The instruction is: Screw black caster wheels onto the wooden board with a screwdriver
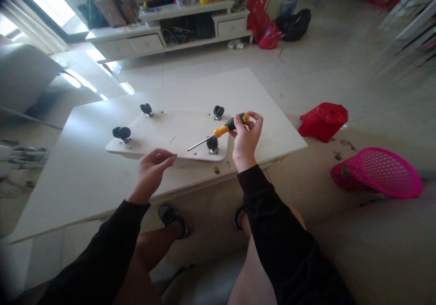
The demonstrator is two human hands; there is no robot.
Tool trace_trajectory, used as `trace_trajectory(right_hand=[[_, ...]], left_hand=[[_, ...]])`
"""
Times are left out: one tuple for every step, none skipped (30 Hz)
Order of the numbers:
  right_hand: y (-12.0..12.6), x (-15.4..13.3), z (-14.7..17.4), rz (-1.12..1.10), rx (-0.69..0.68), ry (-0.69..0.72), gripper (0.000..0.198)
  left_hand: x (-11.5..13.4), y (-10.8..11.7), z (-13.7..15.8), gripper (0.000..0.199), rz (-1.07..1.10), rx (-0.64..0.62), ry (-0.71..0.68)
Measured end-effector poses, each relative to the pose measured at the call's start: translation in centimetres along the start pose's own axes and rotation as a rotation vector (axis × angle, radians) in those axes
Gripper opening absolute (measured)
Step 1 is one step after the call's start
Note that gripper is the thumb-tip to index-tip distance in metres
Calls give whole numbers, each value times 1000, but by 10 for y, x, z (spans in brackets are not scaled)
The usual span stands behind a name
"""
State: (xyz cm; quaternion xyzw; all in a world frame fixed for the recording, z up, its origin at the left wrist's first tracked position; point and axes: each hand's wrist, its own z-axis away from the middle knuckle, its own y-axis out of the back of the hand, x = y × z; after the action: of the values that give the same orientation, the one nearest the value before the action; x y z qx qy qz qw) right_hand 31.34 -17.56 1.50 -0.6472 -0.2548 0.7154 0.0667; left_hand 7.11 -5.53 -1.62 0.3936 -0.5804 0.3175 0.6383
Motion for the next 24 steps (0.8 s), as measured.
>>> trace_trajectory(right_hand=[[-1,1,1,-4,-1,-4,58],[-1,1,1,-5,-1,-8,59],[-1,2,1,-4,0,-13,59],[-1,3,1,-2,2,-19,59],[0,4,1,-1,5,-24,60],[0,4,0,2,6,-29,60],[0,5,0,5,4,-34,61],[-1,6,0,7,0,-38,61],[-1,7,0,7,-4,-41,62],[-2,8,0,8,-7,-42,62],[-3,9,0,8,-9,-41,62],[-4,9,1,6,-9,-40,62],[-5,10,2,3,-9,-38,62],[-5,11,3,0,-9,-37,62],[-6,12,4,-3,-11,-36,62],[-7,13,5,-7,-13,-36,61],[-7,13,6,-9,-16,-37,61],[-7,14,7,-10,-19,-38,60],[-8,14,8,-9,-21,-39,59],[-8,14,9,-7,-23,-39,58],[-9,15,10,-6,-24,-36,57],[-9,15,10,-4,-24,-30,57],[-9,15,10,-2,-23,-22,57],[-9,15,10,0,-19,-14,58]], left_hand=[[1,-7,-1,27,41,-11,-10],[1,-13,-2,29,68,-18,-20],[0,-17,-3,30,85,-25,-27],[-1,-21,-3,31,96,-32,-30],[-2,-23,-4,32,104,-39,-28],[-4,-25,-4,32,111,-43,-23],[-5,-26,-4,33,119,-46,-18],[-6,-27,-4,33,124,-46,-13],[-7,-28,-4,33,127,-44,-10],[-7,-28,-4,33,130,-39,-8],[-6,-28,-3,33,134,-32,-5],[-6,-28,-3,34,140,-26,0],[-5,-28,-3,34,148,-21,7],[-5,-27,-2,34,157,-14,14],[-5,-27,-2,34,168,-5,23],[-5,-27,-2,34,178,6,32],[-5,-27,-1,34,188,21,42],[-6,-27,-1,34,195,37,52],[-7,-27,-1,34,200,53,61],[-8,-27,-2,33,203,67,67],[-9,-27,-2,33,203,76,71],[-10,-27,-3,34,202,79,71],[-11,-27,-3,34,199,75,69],[-11,-27,-4,34,193,63,66]])
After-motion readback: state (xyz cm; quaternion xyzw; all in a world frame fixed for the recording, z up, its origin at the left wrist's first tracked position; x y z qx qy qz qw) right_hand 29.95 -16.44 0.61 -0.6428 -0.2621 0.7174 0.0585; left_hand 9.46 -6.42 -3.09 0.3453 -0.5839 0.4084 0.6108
